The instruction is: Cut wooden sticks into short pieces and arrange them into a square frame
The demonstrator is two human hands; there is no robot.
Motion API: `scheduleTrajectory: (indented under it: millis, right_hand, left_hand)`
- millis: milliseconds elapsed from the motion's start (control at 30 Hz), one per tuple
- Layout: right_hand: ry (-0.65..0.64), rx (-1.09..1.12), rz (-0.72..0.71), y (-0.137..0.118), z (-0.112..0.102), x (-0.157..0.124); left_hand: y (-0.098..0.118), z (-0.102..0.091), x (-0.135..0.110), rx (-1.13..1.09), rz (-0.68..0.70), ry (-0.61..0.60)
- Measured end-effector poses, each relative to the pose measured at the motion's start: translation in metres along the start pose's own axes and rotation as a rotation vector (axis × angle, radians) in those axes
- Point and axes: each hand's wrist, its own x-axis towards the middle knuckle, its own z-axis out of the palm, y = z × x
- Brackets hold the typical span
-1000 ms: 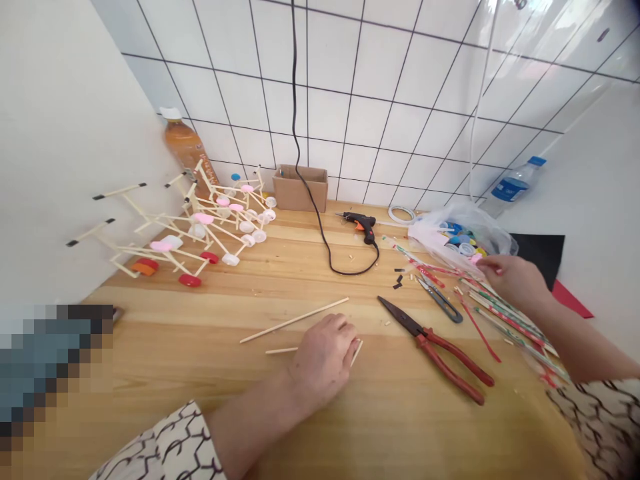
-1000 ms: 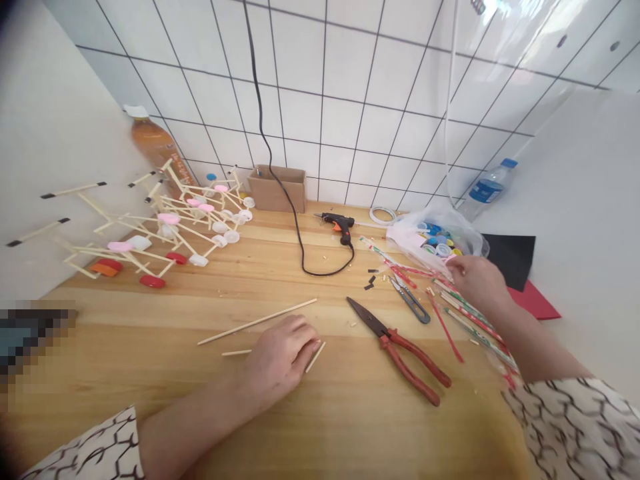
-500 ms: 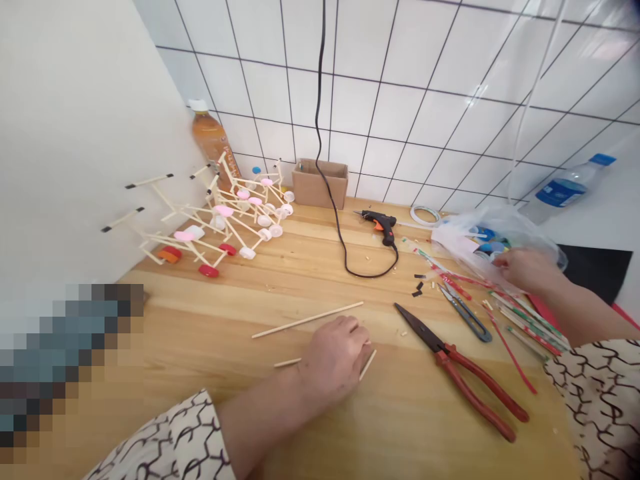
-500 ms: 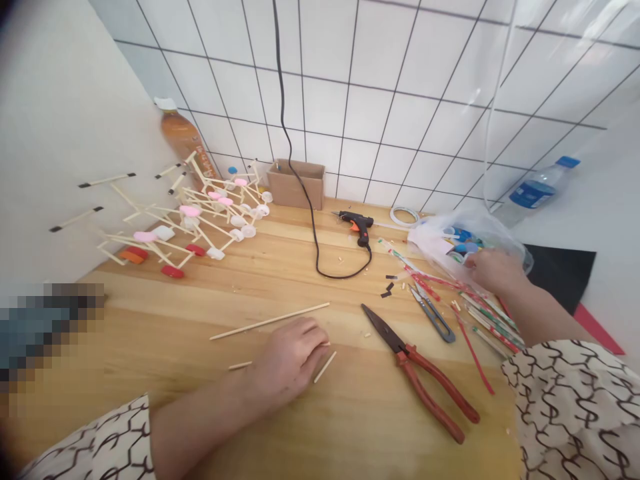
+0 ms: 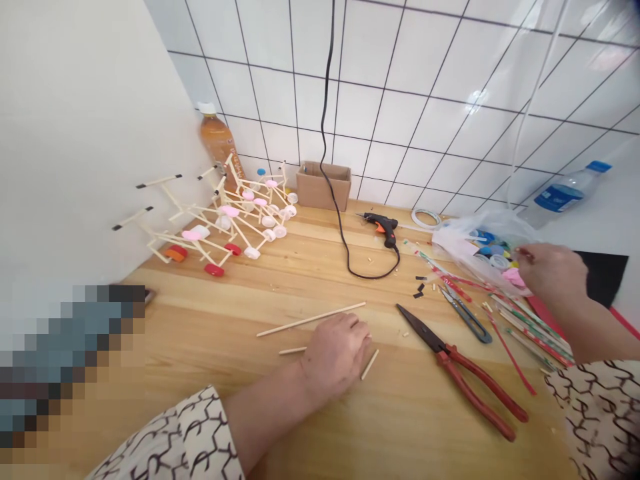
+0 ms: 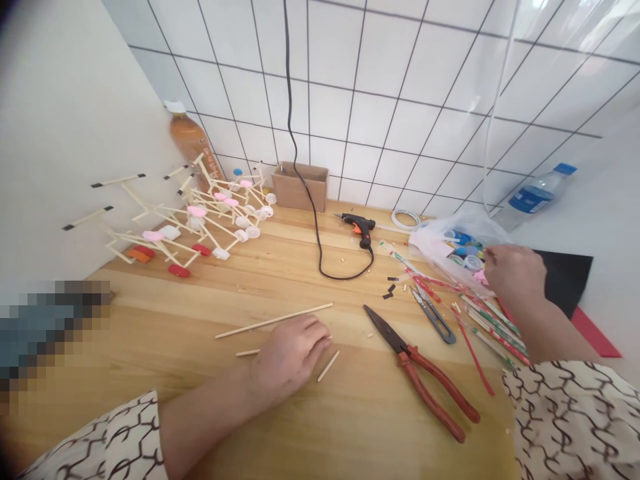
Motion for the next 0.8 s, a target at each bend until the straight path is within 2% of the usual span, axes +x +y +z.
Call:
scheduleTrajectory:
  millis: [100, 167, 233, 333, 367, 433, 500, 567, 733, 800]
  right_hand:
    - [0.122, 0.170, 0.140, -0.020, -0.016, -0.022]
    - [0.224, 0.717, 0.220, -0.044, -0.031, -0.048]
    - [0.098, 1.095, 0.235, -0.073, -0.045, -0.082]
    - [-0.299, 1.487, 0.200, -0.111, -0.059, -0.131]
    - [-0.422, 1.558, 0.190, -0.122, -0.061, -0.144]
    - [-0.591, 1.648, 0.156, -0.138, -0.058, -0.162]
    - [-0.660, 1.705, 0.137, -0.151, -0.051, -0.170]
    - [-0.680, 1.734, 0.134, -0.160, -0.042, -0.170]
    - [-0.636, 1.772, 0.199, -0.174, -0.026, -0.162]
    - [-0.642, 1.775, 0.230, -0.177, -0.023, -0.161]
  left_hand:
    - [-0.001, 0.000, -0.001, -0.028, -0.020, 0.006]
    - [-0.002, 0.001, -0.001, -0.065, -0.027, 0.024]
    - [-0.002, 0.002, -0.002, -0.127, -0.028, 0.060]
    - [-0.002, 0.001, -0.001, -0.234, -0.025, 0.139]
    - [-0.002, 0.000, -0.001, -0.261, -0.027, 0.160]
    - [-0.002, -0.002, 0.000, -0.287, -0.036, 0.183]
    - [-0.003, -0.003, 0.001, -0.266, -0.044, 0.184]
    - [-0.005, -0.002, 0.001, -0.209, -0.034, 0.178]
    - [-0.006, 0.003, 0.000, -0.055, 0.010, 0.086]
    - [-0.008, 0.000, 0.001, -0.025, 0.000, 0.097]
